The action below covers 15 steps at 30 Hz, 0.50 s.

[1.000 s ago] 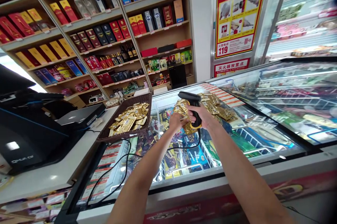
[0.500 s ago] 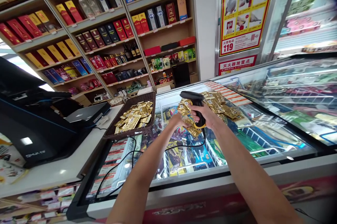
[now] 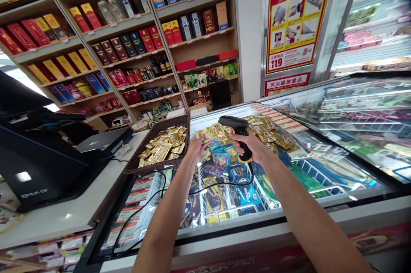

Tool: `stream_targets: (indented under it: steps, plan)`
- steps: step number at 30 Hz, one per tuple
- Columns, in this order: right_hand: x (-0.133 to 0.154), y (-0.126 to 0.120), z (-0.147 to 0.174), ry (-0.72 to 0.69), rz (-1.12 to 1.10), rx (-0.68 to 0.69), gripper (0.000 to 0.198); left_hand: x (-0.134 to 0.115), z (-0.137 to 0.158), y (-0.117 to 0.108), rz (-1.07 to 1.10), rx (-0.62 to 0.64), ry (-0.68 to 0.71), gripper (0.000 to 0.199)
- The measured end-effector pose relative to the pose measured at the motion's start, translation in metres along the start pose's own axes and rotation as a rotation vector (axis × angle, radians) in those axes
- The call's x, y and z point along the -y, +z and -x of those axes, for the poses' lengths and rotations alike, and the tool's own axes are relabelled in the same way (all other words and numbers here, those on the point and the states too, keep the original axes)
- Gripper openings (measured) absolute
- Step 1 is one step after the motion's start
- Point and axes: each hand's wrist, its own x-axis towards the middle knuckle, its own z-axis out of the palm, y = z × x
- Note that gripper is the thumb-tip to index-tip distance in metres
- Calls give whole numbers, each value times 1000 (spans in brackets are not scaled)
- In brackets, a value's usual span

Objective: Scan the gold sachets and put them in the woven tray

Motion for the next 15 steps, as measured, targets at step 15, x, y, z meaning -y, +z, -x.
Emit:
stream_targets:
  steps: [15]
  plan:
    - [-3,18,5,108,242,73,38,-23,-11,-14,492,-95,-29,25]
